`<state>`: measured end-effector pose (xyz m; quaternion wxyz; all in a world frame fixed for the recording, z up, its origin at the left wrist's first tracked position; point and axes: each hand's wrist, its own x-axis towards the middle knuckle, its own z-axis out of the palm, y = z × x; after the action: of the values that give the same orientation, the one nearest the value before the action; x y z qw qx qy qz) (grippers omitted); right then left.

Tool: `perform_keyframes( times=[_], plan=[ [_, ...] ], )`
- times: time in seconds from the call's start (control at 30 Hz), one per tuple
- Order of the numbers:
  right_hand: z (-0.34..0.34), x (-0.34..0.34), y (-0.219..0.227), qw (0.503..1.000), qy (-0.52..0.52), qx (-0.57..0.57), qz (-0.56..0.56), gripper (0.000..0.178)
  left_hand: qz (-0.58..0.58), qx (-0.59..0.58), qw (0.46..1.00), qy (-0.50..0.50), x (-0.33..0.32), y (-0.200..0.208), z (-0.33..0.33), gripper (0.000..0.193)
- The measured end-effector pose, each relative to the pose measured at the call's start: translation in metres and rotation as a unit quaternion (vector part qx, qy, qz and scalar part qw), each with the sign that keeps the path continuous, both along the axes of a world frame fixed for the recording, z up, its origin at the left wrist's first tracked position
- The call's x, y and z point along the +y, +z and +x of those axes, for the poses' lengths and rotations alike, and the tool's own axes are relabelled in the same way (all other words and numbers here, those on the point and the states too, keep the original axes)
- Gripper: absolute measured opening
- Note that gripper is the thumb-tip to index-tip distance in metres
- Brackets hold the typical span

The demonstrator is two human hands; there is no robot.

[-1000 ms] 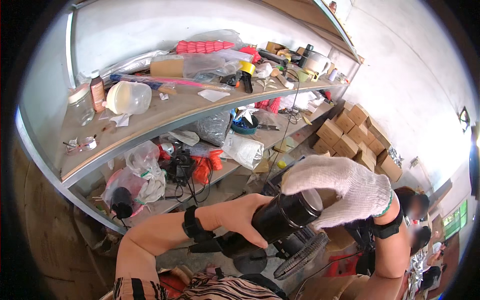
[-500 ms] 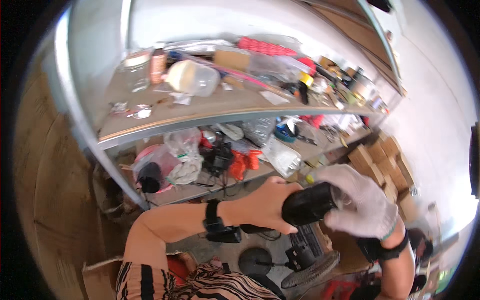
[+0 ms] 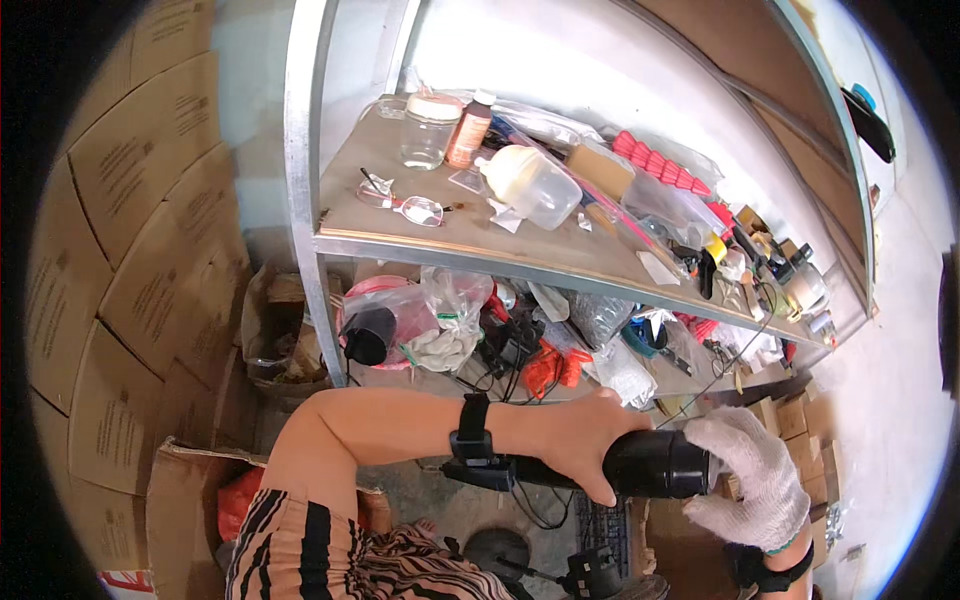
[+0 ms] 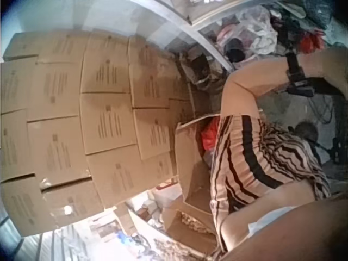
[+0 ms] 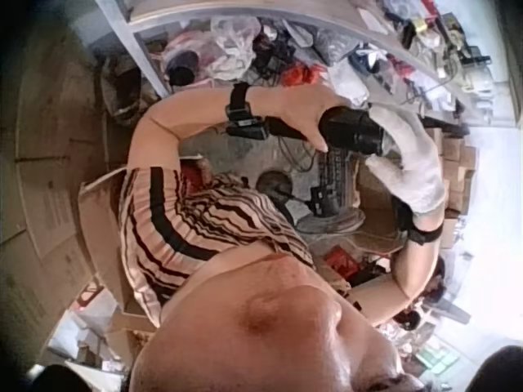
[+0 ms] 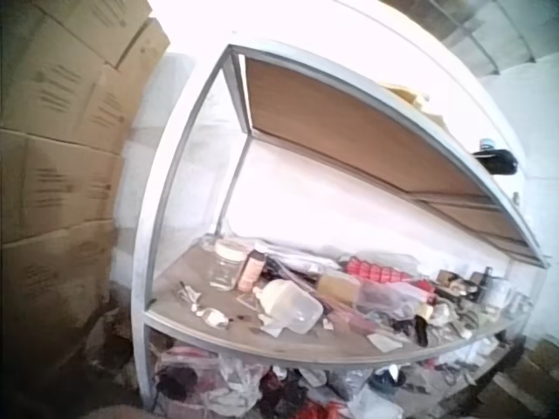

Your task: The recorder is sorting and organizing small boxed products from large containers onto a table and into other boxes.

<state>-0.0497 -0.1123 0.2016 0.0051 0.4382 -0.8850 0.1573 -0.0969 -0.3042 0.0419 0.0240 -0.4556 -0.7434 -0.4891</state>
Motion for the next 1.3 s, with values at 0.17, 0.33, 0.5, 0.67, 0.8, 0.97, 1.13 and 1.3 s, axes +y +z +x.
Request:
perform_keyframes(
  times=[0.17,0.33,0.5,0.67,0.8,0.97,1.13,1.3],
  plan=[
    [-0.003,-0.007,-0.013,0.995,-0.063,-0.017,-0.071,0.063,-0.007,0.131,0.98,0.148,-0.001,0.006,0.012,0.072],
    [-0.001,-0.016,-0.015,0.957,-0.161,-0.107,-0.215,0.067,0.015,0.298,0.905,0.305,-0.006,0.024,0.008,0.073],
    [-0.006,-0.006,-0.006,0.937,-0.141,-0.165,-0.275,0.091,0.034,0.278,0.887,0.367,-0.031,0.072,0.001,0.064],
    [0.005,0.029,-0.006,0.954,-0.167,-0.02,-0.247,0.084,0.09,0.236,0.842,0.477,-0.114,0.149,-0.031,0.059],
    [0.029,0.065,-0.003,0.952,-0.253,-0.05,-0.164,0.067,0.123,0.266,0.8,0.523,-0.169,0.172,-0.052,0.059],
    [0.056,0.112,-0.014,0.928,-0.33,-0.002,-0.171,0.054,0.017,0.225,0.737,0.638,-0.227,0.155,-0.092,0.065],
    [0.077,0.163,-0.02,0.907,-0.369,0.018,-0.2,0.052,-0.007,0.164,0.76,0.629,-0.274,0.128,-0.12,0.067],
    [0.114,0.204,-0.021,0.864,-0.482,0.083,-0.123,0.044,-0.082,0.093,0.756,0.642,-0.291,0.128,-0.136,0.063]
  ],
)
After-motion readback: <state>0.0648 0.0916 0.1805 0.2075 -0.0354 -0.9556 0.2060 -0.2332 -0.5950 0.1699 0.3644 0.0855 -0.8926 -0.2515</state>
